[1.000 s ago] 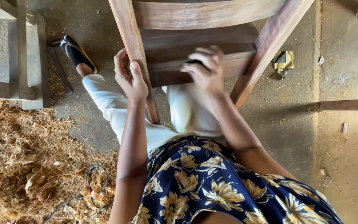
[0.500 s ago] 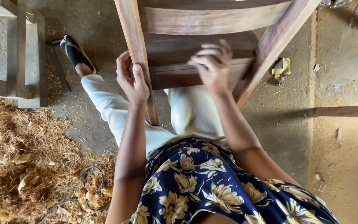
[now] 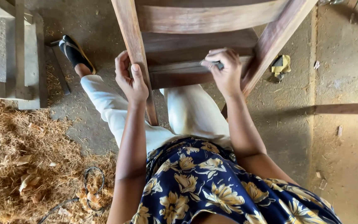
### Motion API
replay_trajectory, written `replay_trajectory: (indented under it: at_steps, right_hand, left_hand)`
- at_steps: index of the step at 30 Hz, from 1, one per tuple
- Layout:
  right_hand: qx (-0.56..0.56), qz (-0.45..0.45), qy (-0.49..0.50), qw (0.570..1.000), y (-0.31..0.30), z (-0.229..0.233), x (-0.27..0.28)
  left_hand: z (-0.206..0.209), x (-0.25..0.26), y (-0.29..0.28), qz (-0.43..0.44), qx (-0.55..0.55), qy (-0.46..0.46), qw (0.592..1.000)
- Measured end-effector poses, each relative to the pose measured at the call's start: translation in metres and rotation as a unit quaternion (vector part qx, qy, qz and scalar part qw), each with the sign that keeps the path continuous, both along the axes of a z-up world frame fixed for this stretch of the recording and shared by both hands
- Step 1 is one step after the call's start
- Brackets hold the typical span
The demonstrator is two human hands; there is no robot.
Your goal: The person sits on the floor and sands a wooden chair using a sanding block. They smooth the chair's legs, seat, and backrest, moving the sanding block along the wood grain.
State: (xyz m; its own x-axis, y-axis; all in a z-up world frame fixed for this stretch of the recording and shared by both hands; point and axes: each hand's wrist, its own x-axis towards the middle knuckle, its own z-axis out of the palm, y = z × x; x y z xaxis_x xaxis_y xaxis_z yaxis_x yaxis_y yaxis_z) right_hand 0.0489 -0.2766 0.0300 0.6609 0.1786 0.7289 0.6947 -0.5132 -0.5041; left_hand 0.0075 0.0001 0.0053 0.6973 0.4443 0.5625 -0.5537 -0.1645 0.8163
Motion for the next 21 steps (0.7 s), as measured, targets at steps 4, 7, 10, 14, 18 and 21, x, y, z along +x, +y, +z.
replay_trajectory:
  at_steps: [4,7,10,14,18,21]
  right_hand:
    - [-0.094,-0.003,-0.049,0.994,0.043,-0.004,0.001]
    - [-0.109,0.009,-0.072,0.991,0.086,-0.004,-0.002]
    - [-0.103,0.018,-0.083,0.991,0.107,-0.002,-0.001]
    - [-0.119,0.027,-0.062,0.991,0.079,0.005,-0.002]
    - [-0.130,-0.007,-0.076,0.989,-0.005,0.006,-0.001]
    - [-0.167,-0.168,-0.109,0.965,-0.074,-0.004,-0.005]
  left_hand:
    - [-0.002,0.000,0.000,0.005,0.001,0.005,1.000]
    - [0.002,0.001,0.002,0.003,0.010,0.006,1.000]
    - [0.008,0.003,0.002,-0.001,0.020,0.005,1.000]
    - [0.006,0.005,0.003,-0.006,0.016,0.003,1.000]
    - [0.008,0.002,0.003,-0.001,-0.003,-0.001,1.000]
    - [0.003,0.002,0.003,0.000,-0.001,0.006,1.000]
